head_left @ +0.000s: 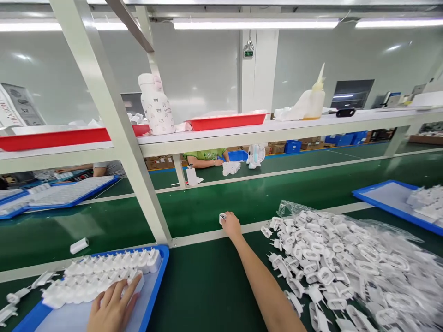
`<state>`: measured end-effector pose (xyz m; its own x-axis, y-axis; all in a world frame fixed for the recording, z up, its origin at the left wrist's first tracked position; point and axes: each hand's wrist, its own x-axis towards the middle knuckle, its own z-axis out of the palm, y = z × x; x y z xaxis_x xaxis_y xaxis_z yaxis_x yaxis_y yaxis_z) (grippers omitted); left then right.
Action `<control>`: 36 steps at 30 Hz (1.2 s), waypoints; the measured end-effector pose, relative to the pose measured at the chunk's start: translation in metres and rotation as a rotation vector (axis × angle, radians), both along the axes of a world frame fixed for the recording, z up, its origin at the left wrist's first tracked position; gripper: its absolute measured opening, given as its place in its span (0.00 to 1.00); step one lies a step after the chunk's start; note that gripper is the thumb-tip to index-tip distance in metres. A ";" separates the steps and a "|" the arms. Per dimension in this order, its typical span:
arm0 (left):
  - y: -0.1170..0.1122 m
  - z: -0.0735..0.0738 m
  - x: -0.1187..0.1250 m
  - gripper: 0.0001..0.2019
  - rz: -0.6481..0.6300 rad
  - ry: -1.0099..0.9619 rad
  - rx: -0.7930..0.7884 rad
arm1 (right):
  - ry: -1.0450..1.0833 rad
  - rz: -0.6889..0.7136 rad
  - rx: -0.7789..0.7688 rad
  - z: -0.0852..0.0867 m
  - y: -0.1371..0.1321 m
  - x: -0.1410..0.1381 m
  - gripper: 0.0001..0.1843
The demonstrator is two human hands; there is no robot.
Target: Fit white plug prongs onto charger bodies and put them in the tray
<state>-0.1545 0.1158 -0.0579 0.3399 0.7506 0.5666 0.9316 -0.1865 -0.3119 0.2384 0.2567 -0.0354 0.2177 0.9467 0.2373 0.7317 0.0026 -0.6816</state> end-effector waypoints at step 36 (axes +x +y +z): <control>0.057 -0.010 0.258 0.14 -0.560 -0.906 -0.783 | -0.283 0.358 -0.072 0.033 -0.084 0.095 0.10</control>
<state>0.1032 0.1728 -0.0679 0.4419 0.8644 0.2398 0.4907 -0.4567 0.7421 0.3338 0.1725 -0.0027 -0.1896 0.9668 0.1711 0.8508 0.2488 -0.4629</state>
